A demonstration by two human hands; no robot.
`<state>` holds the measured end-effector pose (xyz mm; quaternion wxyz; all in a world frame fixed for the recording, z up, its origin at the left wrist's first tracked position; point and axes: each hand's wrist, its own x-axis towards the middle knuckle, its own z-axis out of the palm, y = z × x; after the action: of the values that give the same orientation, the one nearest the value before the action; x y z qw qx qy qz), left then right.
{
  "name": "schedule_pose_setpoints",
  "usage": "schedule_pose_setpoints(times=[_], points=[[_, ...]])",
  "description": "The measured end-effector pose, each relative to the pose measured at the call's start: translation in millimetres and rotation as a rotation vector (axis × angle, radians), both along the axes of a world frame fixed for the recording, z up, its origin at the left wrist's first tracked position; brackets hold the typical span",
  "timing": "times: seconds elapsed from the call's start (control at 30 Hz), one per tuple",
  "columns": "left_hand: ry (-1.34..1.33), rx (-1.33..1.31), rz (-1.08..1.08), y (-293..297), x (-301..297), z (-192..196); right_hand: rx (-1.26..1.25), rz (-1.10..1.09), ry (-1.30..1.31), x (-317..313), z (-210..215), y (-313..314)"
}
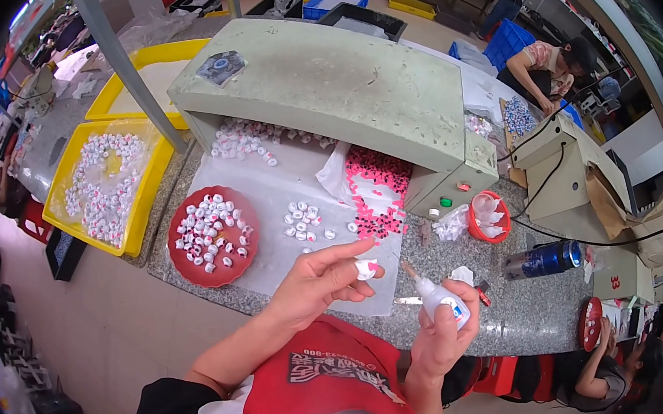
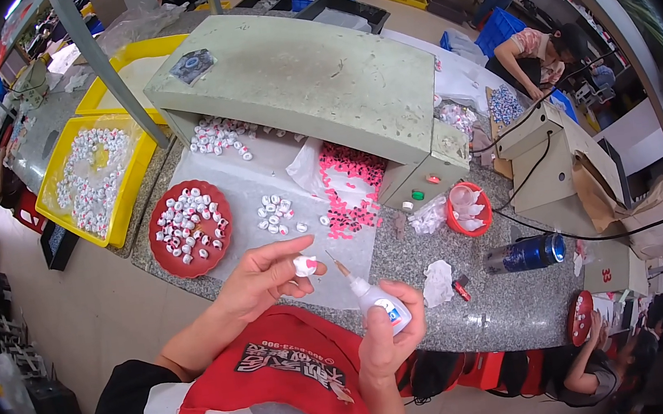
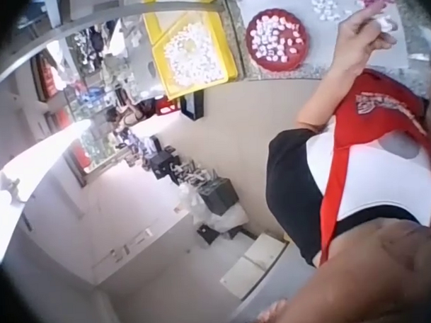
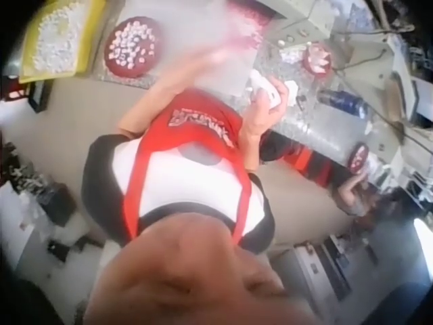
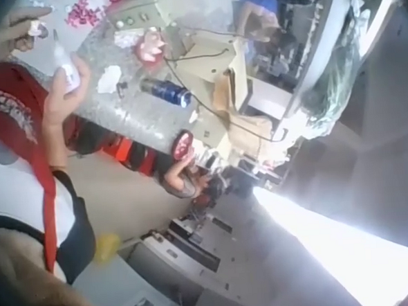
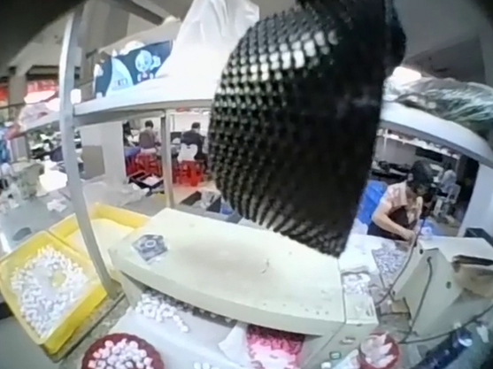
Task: The recorder is at a workbench manually assembling small white circular bases with pink decorative pieces.
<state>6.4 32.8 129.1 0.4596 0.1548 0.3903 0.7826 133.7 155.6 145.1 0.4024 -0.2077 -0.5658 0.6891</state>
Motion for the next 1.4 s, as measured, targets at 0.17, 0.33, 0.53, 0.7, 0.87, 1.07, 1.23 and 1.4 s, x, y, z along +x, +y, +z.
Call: schedule_pose_setpoints(times=[0.17,0.33,0.53,0.7,0.87,1.07,1.23,1.4], points=[[-0.13,-0.055,0.014,-1,-2,5,0.038,-0.087,0.006,-2,3,-3],[0.13,-0.139,0.018,-5,4,11,0.136,-0.098,-0.03,4,-4,-3],[0.009,-0.07,0.082,-1,-1,0,0.114,-0.074,-0.055,4,2,-7],[-0.167,-0.102,0.121,4,0,9,0.147,-0.087,-0.092,5,12,-10],[0.519,-0.13,0.371,3,10,-3,0.198,-0.108,-0.098,5,11,-14],[0.716,-0.138,0.359,5,11,-1,0.284,-0.082,-0.125,6,13,-16],[0.638,-0.156,0.39,8,15,4,0.376,-0.022,-0.161,12,5,-16],[0.655,-0.126,0.418,7,15,1,0.554,-0.042,-0.133,9,3,-15]])
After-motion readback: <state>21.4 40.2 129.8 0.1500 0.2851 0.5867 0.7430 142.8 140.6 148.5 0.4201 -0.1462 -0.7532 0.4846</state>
